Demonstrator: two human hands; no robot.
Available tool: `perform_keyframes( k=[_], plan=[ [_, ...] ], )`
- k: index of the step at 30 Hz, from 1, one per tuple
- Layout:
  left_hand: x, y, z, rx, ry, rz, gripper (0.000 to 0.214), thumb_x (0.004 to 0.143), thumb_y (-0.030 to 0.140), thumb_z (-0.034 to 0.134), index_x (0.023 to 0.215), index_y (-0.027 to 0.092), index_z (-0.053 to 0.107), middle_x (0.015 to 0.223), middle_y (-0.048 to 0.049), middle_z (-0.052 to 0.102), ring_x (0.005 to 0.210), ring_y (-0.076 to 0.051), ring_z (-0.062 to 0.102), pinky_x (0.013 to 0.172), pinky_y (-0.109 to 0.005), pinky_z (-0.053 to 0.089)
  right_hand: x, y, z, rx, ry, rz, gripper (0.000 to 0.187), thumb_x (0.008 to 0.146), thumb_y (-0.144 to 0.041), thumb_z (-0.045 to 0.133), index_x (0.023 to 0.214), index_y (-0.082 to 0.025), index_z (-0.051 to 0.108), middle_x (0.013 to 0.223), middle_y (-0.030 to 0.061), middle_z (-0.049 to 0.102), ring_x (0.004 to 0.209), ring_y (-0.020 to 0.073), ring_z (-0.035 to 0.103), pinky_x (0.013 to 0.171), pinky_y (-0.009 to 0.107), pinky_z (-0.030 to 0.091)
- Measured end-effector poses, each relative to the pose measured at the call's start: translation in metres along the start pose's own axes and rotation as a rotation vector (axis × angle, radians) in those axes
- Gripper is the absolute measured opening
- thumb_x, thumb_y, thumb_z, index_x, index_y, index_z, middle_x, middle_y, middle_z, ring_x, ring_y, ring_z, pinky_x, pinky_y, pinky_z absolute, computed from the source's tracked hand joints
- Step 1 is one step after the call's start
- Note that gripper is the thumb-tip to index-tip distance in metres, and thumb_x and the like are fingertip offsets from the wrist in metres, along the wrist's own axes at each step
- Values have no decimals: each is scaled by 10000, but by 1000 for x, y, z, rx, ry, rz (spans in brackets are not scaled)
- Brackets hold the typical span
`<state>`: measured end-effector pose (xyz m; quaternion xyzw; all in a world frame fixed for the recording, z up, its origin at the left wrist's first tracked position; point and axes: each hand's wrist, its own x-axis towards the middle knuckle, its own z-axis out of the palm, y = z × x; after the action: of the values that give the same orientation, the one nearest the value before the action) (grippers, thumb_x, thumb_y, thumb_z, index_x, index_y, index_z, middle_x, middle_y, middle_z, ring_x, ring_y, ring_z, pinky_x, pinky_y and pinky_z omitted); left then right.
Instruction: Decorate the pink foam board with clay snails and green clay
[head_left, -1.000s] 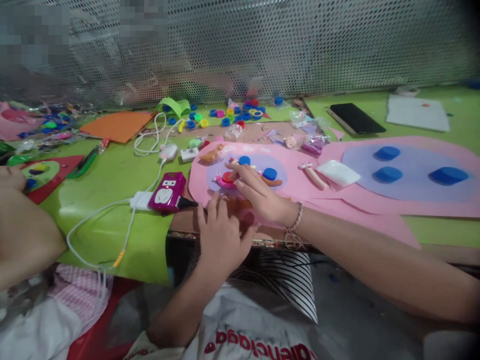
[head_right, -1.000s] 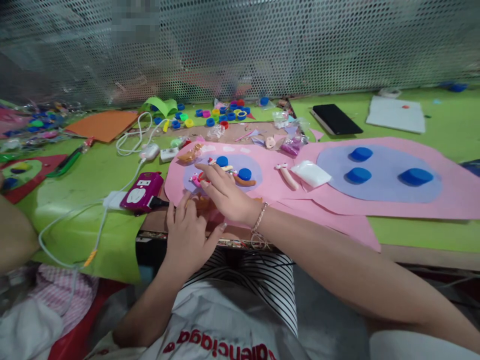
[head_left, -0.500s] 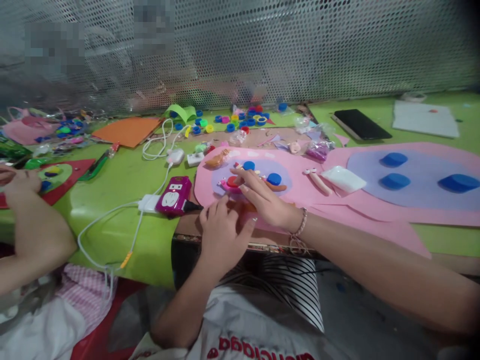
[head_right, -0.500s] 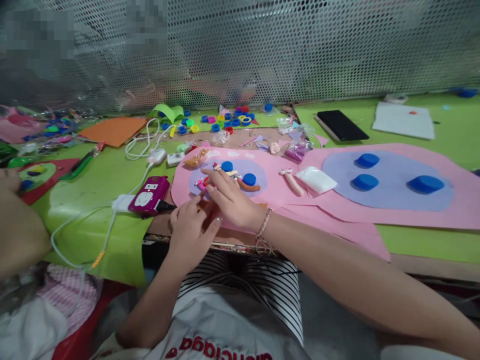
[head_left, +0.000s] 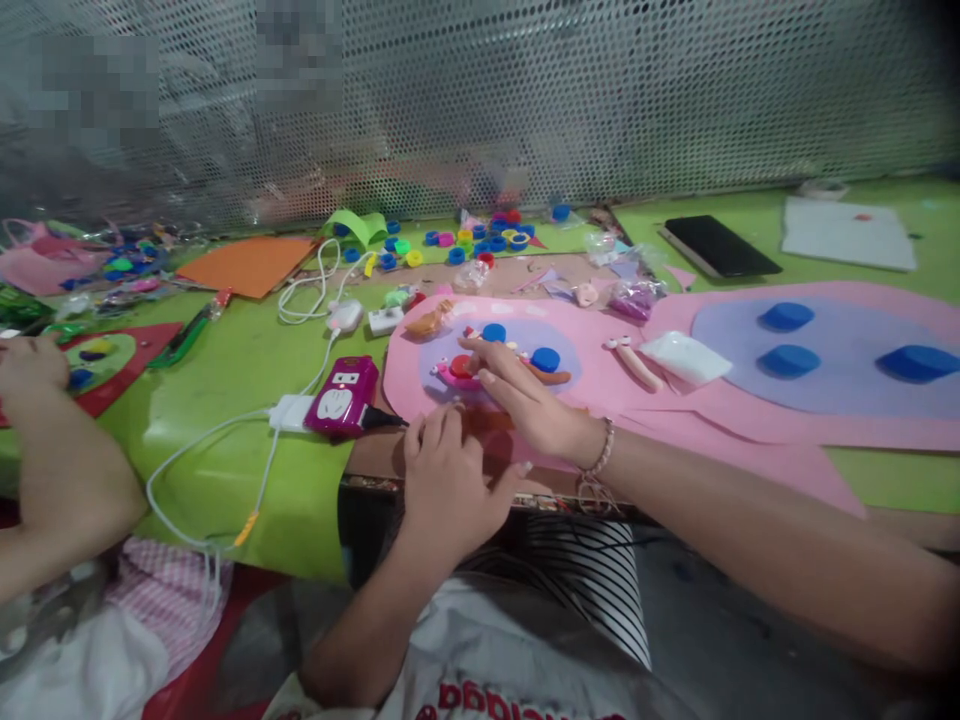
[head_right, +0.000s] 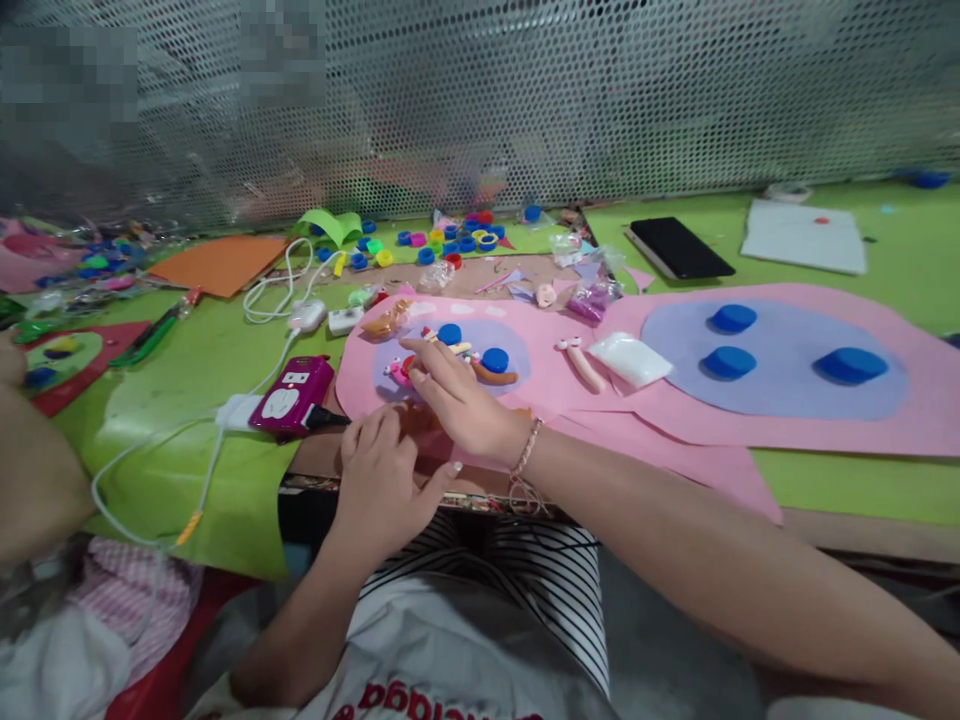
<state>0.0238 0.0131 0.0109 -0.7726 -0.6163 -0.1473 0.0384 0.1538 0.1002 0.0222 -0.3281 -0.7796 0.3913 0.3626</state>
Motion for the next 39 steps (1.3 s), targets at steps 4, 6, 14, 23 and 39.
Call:
perform_keyframes(
  k=[4, 6, 14, 23, 39],
  plan=[
    [3, 4, -4, -12, -3, -18, 552, 816, 555, 441, 1016, 92, 666, 1245, -213, 527, 1202, -345, 420, 1010, -554, 263, 0, -1, 1, 10, -14, 18, 442, 955, -391, 269, 1344, -212, 381, 1258, 94, 472, 1267, 235, 349, 1090, 483, 235],
    [4, 7, -6, -20, 5, -14, 546, 805, 557, 463, 1032, 100, 659, 1250, -209, 522, 1219, -345, 402, 1010, -563, 252, 0, -2, 2, 23, 2, 17, 447, 955, -385, 267, 1342, -194, 380, 1255, 106, 468, 1232, 231, 387, 1077, 472, 262],
    [9, -12, -6, -315, -64, -148, 491, 841, 497, 455, 1199, 174, 549, 1294, -143, 511, 1211, -292, 441, 998, -539, 314, 1, -2, 0, 14, 5, -6, 422, 953, -362, 271, 1321, -200, 398, 1124, 99, 500, 1143, 225, 443, 1038, 467, 307],
    [-1, -17, -6, -68, -6, -29, 420, 852, 444, 455, 1103, 147, 617, 1389, -166, 432, 1294, -333, 347, 1015, -548, 297, 1, -2, -2, -17, -27, -34, 414, 934, -289, 284, 1317, -171, 387, 1177, 110, 485, 1160, 227, 420, 1050, 460, 286],
    [3, 7, -3, 25, -14, -31, 542, 861, 539, 379, 978, 103, 679, 1385, -226, 422, 1315, -364, 304, 987, -603, 258, 2, -3, -1, 26, 68, -68, 407, 897, -272, 314, 1289, -181, 379, 1094, 94, 466, 1082, 218, 442, 1007, 451, 334]
  ],
)
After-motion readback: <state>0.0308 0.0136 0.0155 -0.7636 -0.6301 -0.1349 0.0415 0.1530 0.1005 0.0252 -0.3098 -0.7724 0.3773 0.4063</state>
